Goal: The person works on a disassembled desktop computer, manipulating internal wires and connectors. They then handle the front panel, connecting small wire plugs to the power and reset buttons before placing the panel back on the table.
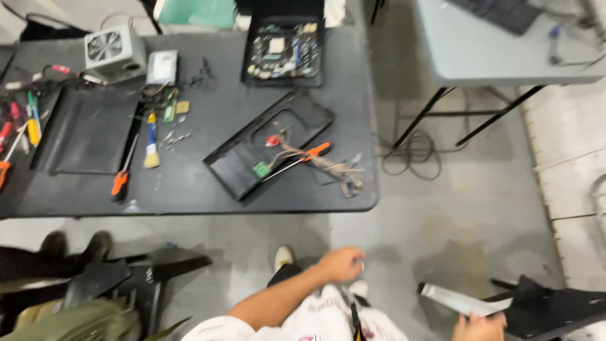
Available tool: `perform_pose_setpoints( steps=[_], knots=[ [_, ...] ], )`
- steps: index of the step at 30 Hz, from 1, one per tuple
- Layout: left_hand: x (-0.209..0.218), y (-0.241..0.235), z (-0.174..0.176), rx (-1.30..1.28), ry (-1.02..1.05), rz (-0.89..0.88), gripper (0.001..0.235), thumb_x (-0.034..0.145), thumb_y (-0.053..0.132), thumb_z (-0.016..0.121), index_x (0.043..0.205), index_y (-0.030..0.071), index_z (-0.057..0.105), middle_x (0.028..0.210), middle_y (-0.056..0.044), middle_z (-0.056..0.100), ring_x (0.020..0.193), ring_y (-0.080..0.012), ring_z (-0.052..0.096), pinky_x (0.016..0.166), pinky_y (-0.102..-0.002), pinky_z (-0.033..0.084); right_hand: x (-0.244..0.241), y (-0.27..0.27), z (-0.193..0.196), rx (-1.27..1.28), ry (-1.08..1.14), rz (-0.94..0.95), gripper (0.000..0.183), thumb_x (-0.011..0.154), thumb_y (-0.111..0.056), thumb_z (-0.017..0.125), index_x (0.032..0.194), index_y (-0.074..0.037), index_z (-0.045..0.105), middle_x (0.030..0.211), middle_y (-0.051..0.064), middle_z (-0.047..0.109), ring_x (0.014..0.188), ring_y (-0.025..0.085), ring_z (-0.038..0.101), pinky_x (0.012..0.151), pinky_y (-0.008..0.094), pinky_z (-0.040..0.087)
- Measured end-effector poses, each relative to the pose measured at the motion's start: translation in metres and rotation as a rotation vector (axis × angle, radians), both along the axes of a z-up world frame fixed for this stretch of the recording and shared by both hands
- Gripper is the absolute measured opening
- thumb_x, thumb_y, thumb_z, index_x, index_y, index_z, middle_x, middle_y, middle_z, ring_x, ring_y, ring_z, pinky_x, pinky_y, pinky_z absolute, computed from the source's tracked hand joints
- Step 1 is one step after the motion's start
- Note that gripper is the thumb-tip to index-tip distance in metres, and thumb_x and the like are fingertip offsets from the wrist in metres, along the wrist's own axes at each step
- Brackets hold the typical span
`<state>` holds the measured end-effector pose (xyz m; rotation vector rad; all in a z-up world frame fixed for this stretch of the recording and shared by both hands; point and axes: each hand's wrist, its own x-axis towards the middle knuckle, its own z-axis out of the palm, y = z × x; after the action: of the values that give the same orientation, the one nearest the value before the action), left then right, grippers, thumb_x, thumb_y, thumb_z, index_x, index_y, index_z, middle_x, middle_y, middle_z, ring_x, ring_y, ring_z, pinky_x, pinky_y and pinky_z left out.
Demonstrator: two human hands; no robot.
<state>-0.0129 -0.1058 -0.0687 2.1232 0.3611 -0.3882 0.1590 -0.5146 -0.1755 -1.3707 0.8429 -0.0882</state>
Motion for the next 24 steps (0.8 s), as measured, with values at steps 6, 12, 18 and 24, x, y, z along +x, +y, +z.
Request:
perform_pose_setpoints(
  steps=[6, 12, 18, 24],
  knots=[
    [-0.065, 0.135, 0.039, 0.020, -0.177, 0.257, 0.038, 0.092, 0.032, 0.057, 0.122, 0.011, 0.067, 0.113, -0.008, 0.072, 0.098, -0.0299, 0.067, 0.086, -0.044, 0.050, 0.003, 0.241, 0.063, -0.134, 0.000, 0.144, 0.031, 0.095, -0.039, 0.058, 0.123, -0.027, 0.060, 0.105, 0.000, 0.070, 0.087, 0.013, 0.074, 0.072, 0.033, 0.053],
    [-0.116, 0.237, 0.077, -0.049, -0.336, 0.579, 0.032, 0.092, 0.017, 0.065, 0.122, 0.010, 0.072, 0.103, -0.015, 0.073, 0.105, -0.0341, 0.070, 0.095, -0.043, 0.056, -0.024, 0.376, 0.087, -0.328, -0.386, 0.417, 0.012, 0.101, -0.019, 0.063, 0.111, -0.014, 0.068, 0.088, 0.008, 0.075, 0.077, 0.014, 0.076, 0.067, 0.026, 0.062],
    [-0.090, 0.334, 0.107, 0.009, -0.371, 0.758, 0.028, 0.096, 0.022, 0.069, 0.121, 0.009, 0.072, 0.104, -0.013, 0.073, 0.102, -0.0309, 0.071, 0.091, -0.044, 0.057, -0.055, 0.484, 0.177, -0.371, -0.738, 0.741, 0.009, 0.104, 0.000, 0.062, 0.107, 0.005, 0.070, 0.083, 0.021, 0.070, 0.075, 0.029, 0.073, 0.070, 0.040, 0.062],
    [-0.036, 0.406, 0.123, 0.155, -0.476, 0.844, 0.030, 0.097, 0.021, 0.067, 0.121, 0.004, 0.069, 0.103, -0.016, 0.070, 0.099, -0.0312, 0.070, 0.088, -0.047, 0.056, -0.040, 0.585, 0.205, -0.335, -0.784, 1.024, 0.015, 0.101, -0.012, 0.069, 0.108, -0.001, 0.076, 0.082, 0.015, 0.073, 0.079, 0.024, 0.073, 0.073, 0.037, 0.058]
  ],
)
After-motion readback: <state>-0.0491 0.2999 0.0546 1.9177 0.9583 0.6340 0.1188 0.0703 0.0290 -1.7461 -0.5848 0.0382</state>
